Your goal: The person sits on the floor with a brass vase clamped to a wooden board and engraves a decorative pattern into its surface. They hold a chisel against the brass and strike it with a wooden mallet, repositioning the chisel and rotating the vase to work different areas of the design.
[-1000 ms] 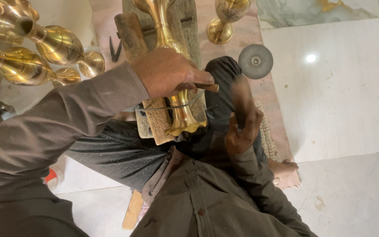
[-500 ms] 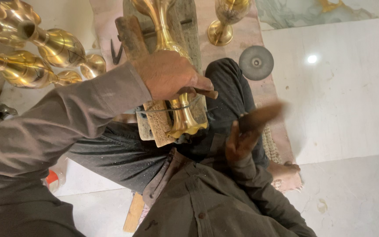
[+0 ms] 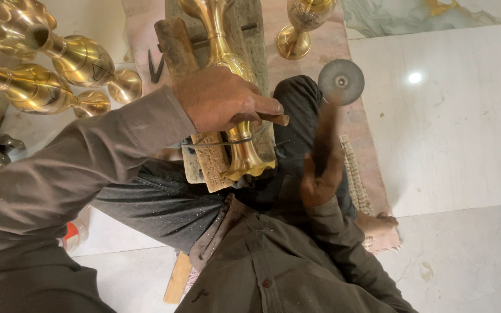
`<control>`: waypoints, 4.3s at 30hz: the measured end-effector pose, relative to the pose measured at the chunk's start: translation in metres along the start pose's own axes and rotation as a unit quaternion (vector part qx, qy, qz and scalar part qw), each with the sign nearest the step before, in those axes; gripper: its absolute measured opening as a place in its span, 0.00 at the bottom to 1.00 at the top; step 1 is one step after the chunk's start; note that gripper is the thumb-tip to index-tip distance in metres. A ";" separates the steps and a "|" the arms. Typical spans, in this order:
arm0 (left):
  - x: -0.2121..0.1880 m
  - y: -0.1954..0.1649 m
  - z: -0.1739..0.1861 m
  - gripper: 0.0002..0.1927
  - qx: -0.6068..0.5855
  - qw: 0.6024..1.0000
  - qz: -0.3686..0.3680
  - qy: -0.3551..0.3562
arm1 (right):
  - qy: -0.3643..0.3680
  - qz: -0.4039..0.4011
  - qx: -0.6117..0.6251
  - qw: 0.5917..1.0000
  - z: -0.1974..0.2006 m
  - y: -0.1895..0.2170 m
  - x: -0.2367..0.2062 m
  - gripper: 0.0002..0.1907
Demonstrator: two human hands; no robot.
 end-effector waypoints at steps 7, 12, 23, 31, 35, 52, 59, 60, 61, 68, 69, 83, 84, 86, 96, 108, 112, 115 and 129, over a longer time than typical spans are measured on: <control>0.003 -0.008 0.000 0.28 0.041 0.999 -0.012 0.008 | -0.054 0.094 -0.074 0.991 0.001 -0.001 -0.007 0.28; 0.006 -0.001 -0.012 0.22 0.093 0.989 0.057 0.097 | -0.015 0.030 -0.024 0.999 -0.001 -0.008 -0.004 0.29; -0.054 0.022 -0.010 0.15 -0.079 0.959 0.108 -0.250 | 0.171 -0.032 -0.061 0.983 -0.004 -0.005 0.023 0.38; -0.065 0.010 -0.023 0.17 -0.115 0.937 0.116 -0.310 | 0.171 -0.017 -0.050 0.984 0.000 -0.010 0.039 0.37; -0.030 0.018 -0.019 0.18 -0.074 0.980 0.074 -0.168 | 0.180 -0.015 -0.059 0.982 -0.004 -0.004 0.031 0.37; 0.029 0.017 -0.007 0.24 0.015 0.993 0.085 0.082 | 0.117 -0.072 -0.059 0.989 0.004 -0.018 0.017 0.37; 0.034 0.011 -0.006 0.23 0.029 0.995 0.056 0.083 | -0.002 -0.015 0.159 0.987 0.004 -0.027 0.006 0.34; 0.035 0.012 -0.010 0.23 0.045 0.990 0.076 0.114 | 0.007 -0.011 0.093 0.996 0.003 -0.026 0.004 0.34; 0.036 0.013 -0.013 0.22 0.060 0.983 0.097 0.145 | 0.016 -0.008 0.026 0.999 0.003 -0.023 0.004 0.35; 0.047 0.010 -0.017 0.29 0.067 0.972 0.114 0.193 | 0.067 -0.084 -0.084 0.991 -0.008 -0.013 0.001 0.37; 0.047 0.009 -0.017 0.30 0.062 0.972 0.111 0.196 | 0.010 -0.095 0.023 0.995 -0.004 -0.013 0.001 0.36; 0.053 0.010 -0.023 0.25 0.115 0.949 0.114 0.269 | 0.112 -0.083 -0.020 0.990 -0.014 -0.011 0.001 0.38; 0.054 0.008 -0.022 0.29 0.097 0.960 0.110 0.238 | 0.097 -0.048 -0.010 0.994 -0.010 -0.007 0.002 0.38; 0.051 0.009 -0.019 0.30 0.090 0.971 0.101 0.196 | 0.068 0.026 0.014 0.997 -0.004 0.002 0.006 0.39; 0.042 0.007 -0.016 0.24 0.080 0.980 0.100 0.152 | 0.010 -0.044 0.135 0.990 -0.005 -0.013 0.000 0.38; 0.050 0.007 -0.025 0.27 0.089 0.968 0.130 0.194 | 0.069 -0.082 0.052 0.993 -0.012 -0.008 0.000 0.38; 0.054 0.007 -0.026 0.29 0.108 0.956 0.127 0.243 | -0.026 -0.053 0.222 0.973 -0.009 -0.006 0.000 0.37; 0.055 0.005 -0.024 0.27 0.113 0.954 0.118 0.253 | 0.022 -0.072 0.098 0.992 -0.014 -0.007 -0.004 0.37; 0.053 0.008 -0.023 0.24 0.104 0.975 0.078 0.182 | 0.175 -0.097 0.042 0.979 -0.016 -0.010 0.003 0.41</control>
Point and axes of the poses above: each hand's wrist, its own x-axis towards the middle knuckle, its own z-axis out of the back of the hand, y = z × x, the point moved 5 cm from there along x, towards the middle knuckle, and after that the axes turned 3 degrees about x, right-handed, at the moved point
